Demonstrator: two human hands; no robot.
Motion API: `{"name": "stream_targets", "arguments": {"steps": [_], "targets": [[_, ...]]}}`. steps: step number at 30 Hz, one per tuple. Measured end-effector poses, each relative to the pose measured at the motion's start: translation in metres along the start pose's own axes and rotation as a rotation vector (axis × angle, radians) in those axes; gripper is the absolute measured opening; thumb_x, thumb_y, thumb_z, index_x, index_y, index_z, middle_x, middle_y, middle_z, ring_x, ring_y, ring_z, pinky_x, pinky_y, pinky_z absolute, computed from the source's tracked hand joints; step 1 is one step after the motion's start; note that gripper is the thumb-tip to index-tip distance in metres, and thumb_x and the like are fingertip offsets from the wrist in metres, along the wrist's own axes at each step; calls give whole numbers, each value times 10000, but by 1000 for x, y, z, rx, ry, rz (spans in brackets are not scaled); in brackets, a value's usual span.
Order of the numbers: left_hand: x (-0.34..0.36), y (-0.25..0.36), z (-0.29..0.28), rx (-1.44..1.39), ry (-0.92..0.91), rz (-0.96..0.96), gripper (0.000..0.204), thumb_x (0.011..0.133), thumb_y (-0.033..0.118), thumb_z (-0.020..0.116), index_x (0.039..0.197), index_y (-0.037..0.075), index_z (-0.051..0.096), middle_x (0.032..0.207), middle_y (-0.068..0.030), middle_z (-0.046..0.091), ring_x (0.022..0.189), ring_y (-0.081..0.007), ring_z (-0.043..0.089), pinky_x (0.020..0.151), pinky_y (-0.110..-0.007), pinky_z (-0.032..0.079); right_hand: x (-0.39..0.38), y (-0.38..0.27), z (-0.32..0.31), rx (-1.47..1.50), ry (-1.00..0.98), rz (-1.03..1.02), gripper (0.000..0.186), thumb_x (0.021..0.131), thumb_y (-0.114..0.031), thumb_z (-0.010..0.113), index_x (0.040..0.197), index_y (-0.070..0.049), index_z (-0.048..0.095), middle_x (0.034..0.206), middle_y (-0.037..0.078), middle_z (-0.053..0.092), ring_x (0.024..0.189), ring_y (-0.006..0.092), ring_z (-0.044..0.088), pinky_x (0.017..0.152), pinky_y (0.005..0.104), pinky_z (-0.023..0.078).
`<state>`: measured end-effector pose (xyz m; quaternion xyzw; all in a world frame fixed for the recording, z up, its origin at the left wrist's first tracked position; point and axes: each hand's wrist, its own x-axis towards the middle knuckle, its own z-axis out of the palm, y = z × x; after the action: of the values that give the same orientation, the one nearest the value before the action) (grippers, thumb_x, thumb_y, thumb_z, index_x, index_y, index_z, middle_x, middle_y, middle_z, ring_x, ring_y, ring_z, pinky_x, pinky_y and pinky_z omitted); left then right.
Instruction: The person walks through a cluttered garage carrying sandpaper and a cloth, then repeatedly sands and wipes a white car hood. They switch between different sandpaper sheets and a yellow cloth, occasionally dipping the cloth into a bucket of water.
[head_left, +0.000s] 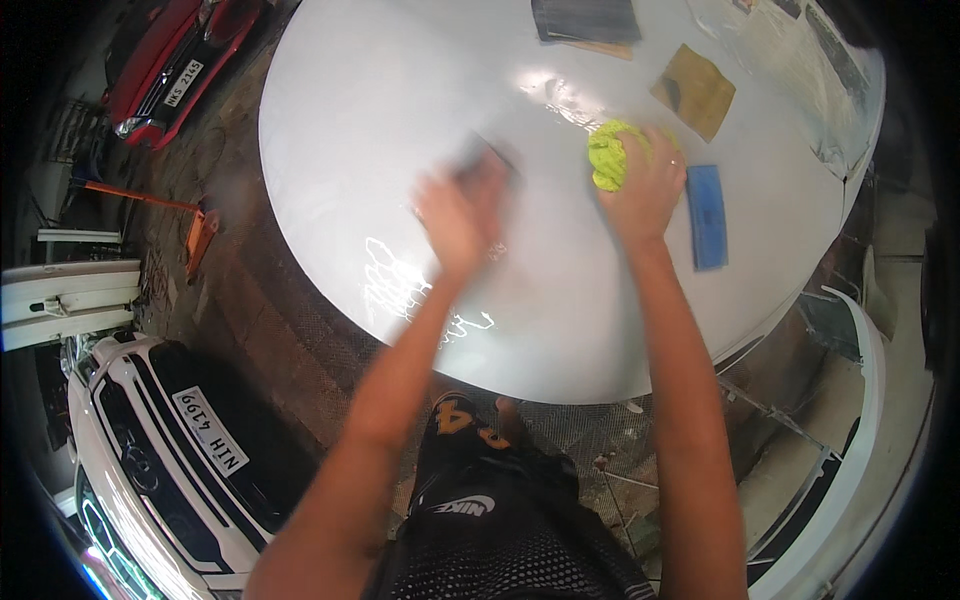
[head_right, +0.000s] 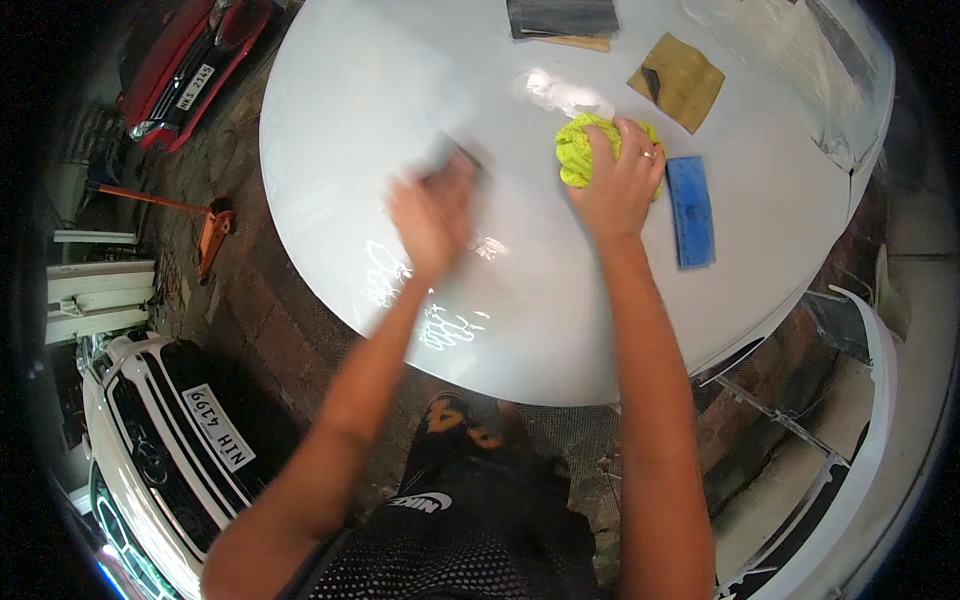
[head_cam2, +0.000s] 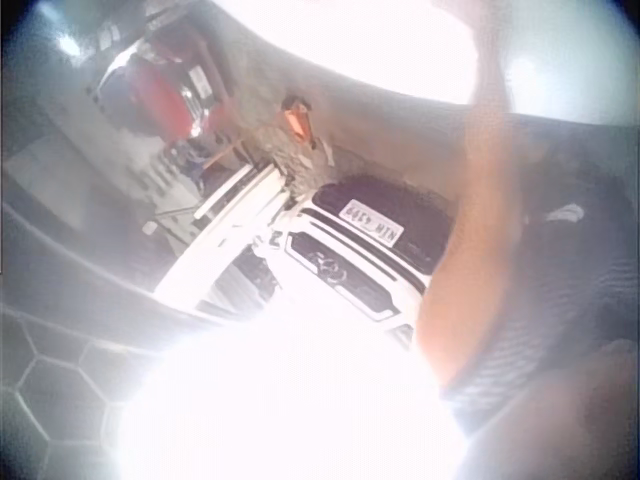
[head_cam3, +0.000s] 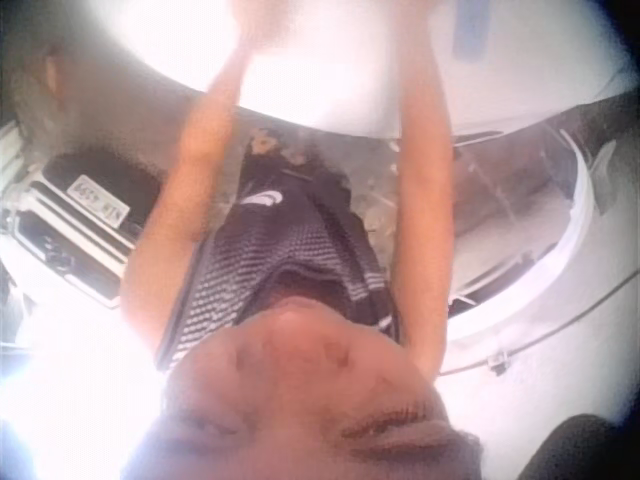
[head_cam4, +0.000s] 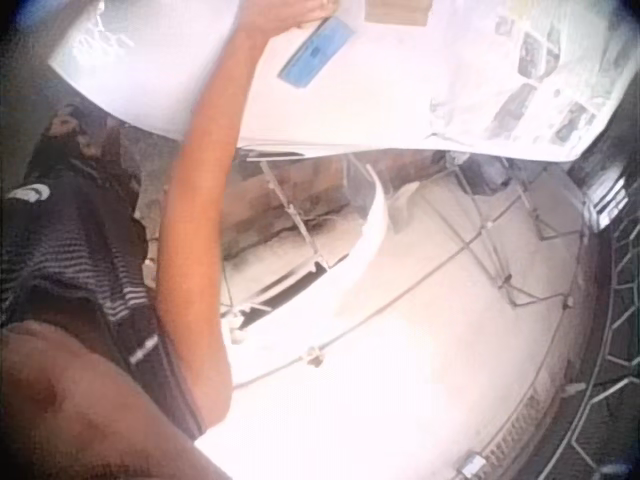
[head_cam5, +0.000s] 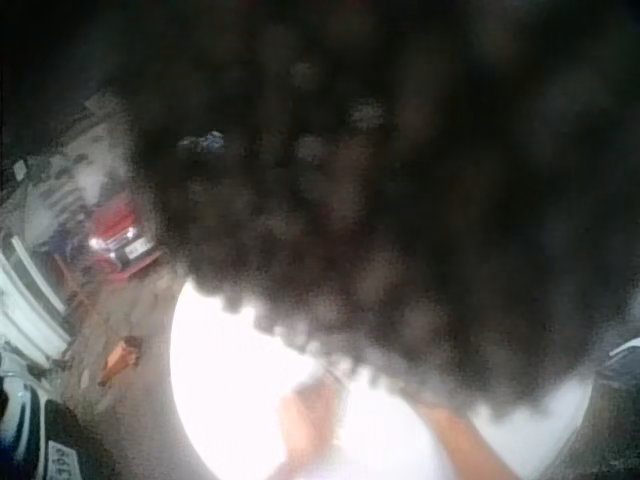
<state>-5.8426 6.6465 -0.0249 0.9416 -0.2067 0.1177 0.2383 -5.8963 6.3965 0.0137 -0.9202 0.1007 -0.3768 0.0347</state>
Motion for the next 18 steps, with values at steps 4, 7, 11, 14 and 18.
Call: {"name": "stream_targets", "arguments": {"steps": [4,7,11,14,18], "targets": [[-50,45,-32,-241,-314,-109,393,939,307,658,1317,215,713,1328,-138,686,1200,-346,604,1104,-587,343,-4,10,1,-16,14,-34,657,646,-258,892,1237,-202,612,1329,97,523,1272,333,515,1057,570,407],[86,-107,-49,326,268,-248,320,1019,304,543,1235,170,736,1007,-154,721,827,-296,655,827,-502,477,5,-18,4,-1,-2,-26,669,666,-268,886,1266,-208,596,1349,98,515,1276,339,511,1065,556,402],[23,-45,-5,177,296,-67,411,922,301,656,1326,231,681,1144,-172,630,1106,-380,582,932,-542,456,4,-3,8,-5,2,-40,688,674,-286,891,1285,-205,583,1351,96,514,1261,347,518,1070,540,395],[-97,38,-6,-301,-259,-46,443,987,345,572,1413,230,604,1348,-251,582,1320,-458,510,1130,-639,324,-8,13,2,-49,-7,-34,688,677,-299,894,1284,-204,584,1348,96,513,1258,349,516,1065,534,394],[-30,-150,2,260,356,-57,398,931,353,663,1318,267,704,1041,-133,671,1023,-375,596,907,-544,439,7,-12,6,-17,21,-83,677,692,-322,890,1284,-201,584,1349,97,513,1260,353,516,1049,529,404]]}}
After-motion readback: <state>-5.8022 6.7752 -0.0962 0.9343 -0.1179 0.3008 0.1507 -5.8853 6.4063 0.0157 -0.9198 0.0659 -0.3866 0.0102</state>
